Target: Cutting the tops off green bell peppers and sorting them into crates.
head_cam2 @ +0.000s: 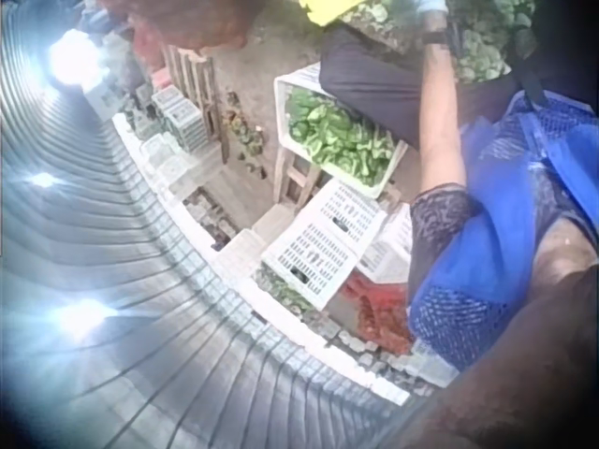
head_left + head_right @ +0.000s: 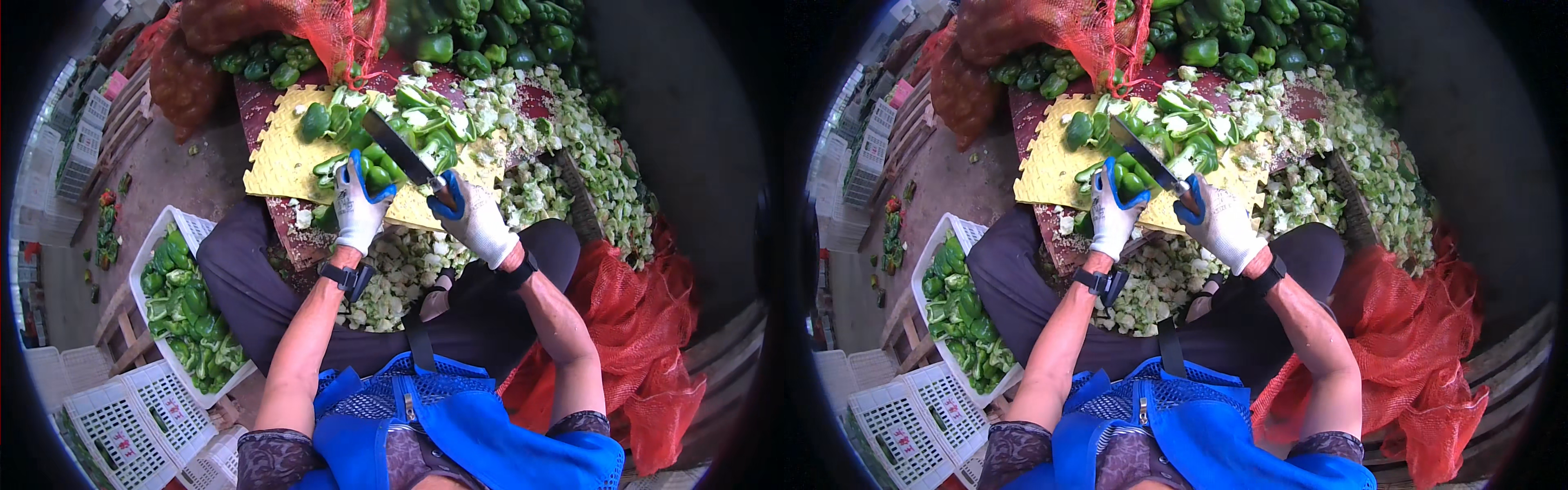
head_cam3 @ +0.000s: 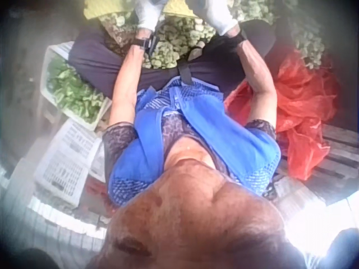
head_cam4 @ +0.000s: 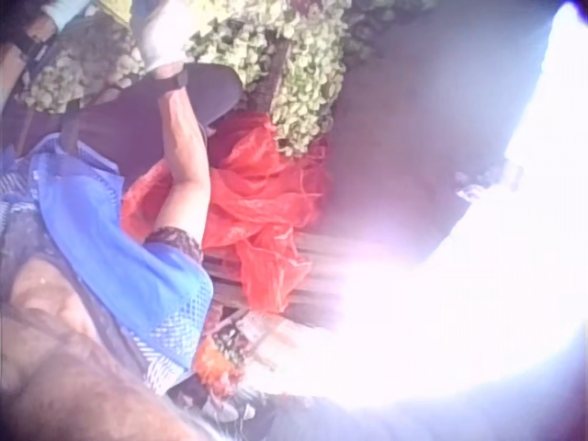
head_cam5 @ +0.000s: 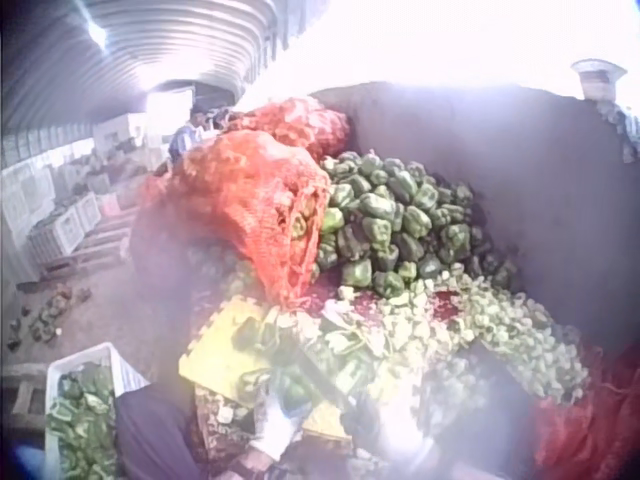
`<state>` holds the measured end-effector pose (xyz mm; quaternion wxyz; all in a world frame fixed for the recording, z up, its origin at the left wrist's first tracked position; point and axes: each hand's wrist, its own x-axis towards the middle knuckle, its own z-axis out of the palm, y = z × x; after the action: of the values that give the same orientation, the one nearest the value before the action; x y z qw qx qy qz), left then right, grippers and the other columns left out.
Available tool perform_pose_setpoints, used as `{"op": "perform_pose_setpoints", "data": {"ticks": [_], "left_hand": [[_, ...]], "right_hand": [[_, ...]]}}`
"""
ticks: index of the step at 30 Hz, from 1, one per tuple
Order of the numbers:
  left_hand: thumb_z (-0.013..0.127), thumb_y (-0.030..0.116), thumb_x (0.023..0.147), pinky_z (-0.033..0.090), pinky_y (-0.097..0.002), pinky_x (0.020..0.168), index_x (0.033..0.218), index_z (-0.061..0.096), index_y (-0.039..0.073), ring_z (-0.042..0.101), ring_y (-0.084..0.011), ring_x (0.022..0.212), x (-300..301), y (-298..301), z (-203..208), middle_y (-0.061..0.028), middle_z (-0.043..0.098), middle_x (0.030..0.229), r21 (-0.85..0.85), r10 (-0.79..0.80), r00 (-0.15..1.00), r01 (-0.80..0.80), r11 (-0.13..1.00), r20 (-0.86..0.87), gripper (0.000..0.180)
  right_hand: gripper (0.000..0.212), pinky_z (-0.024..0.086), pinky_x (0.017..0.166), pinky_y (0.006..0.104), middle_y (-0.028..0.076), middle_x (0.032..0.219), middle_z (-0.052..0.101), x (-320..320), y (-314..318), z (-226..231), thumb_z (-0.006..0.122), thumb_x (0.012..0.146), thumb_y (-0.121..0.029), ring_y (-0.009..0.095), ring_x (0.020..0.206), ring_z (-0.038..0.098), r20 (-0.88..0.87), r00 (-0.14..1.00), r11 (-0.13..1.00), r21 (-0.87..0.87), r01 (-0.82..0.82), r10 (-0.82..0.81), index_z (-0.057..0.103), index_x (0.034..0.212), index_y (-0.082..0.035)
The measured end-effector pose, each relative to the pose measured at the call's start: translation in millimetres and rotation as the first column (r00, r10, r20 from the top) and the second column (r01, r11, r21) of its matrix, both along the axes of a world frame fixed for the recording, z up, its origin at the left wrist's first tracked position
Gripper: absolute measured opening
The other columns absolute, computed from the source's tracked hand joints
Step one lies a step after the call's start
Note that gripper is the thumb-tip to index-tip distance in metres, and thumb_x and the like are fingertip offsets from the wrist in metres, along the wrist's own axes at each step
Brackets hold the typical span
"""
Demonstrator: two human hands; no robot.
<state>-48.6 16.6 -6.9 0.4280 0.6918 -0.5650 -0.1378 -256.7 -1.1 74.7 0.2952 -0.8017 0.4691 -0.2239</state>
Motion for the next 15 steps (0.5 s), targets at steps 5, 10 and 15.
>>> {"op": "perform_pose_setpoints", "data": {"ticks": [5,10,15], "left_hand": [[0.086,0.026,0.065,0.047,-0.0471,0.094,0.14,0.033,0.004,0.051,-0.0415,0.112,3,4,0,-0.0237,0.044,0.127,0.022,0.044,0.994,-0.047,0.999,0.102,0.095],[0.085,0.024,0.064,0.047,-0.0467,0.093,0.136,0.037,0.001,0.052,-0.0409,0.111,6,4,0,-0.0238,0.046,0.124,0.094,0.023,1.0,-0.023,0.995,0.007,0.09],[0.083,0.02,0.067,0.047,-0.0448,0.092,0.134,0.038,-0.001,0.053,-0.0403,0.109,15,5,-10,-0.0244,0.049,0.12,0.029,-0.019,0.999,0.017,0.999,0.048,0.083]], "right_hand": [[0.037,0.049,0.064,0.0439,0.018,0.076,0.063,4,5,-3,0.068,0.083,-0.021,0.037,0.071,0.063,-0.137,0.989,0.993,-0.095,-0.075,0.062,0.053,0.107,0.003],[0.029,0.049,0.064,0.0433,0.017,0.076,0.063,4,-4,-10,0.068,0.082,-0.015,0.037,0.071,0.063,-0.21,0.969,0.956,-0.234,-0.176,0.127,0.052,0.103,-0.001],[0.023,0.049,0.057,0.0467,0.021,0.074,0.062,32,-20,-44,0.052,0.087,-0.009,0.038,0.065,0.062,-0.307,0.928,0.936,-0.212,-0.281,0.209,0.052,0.104,0.006]]}}
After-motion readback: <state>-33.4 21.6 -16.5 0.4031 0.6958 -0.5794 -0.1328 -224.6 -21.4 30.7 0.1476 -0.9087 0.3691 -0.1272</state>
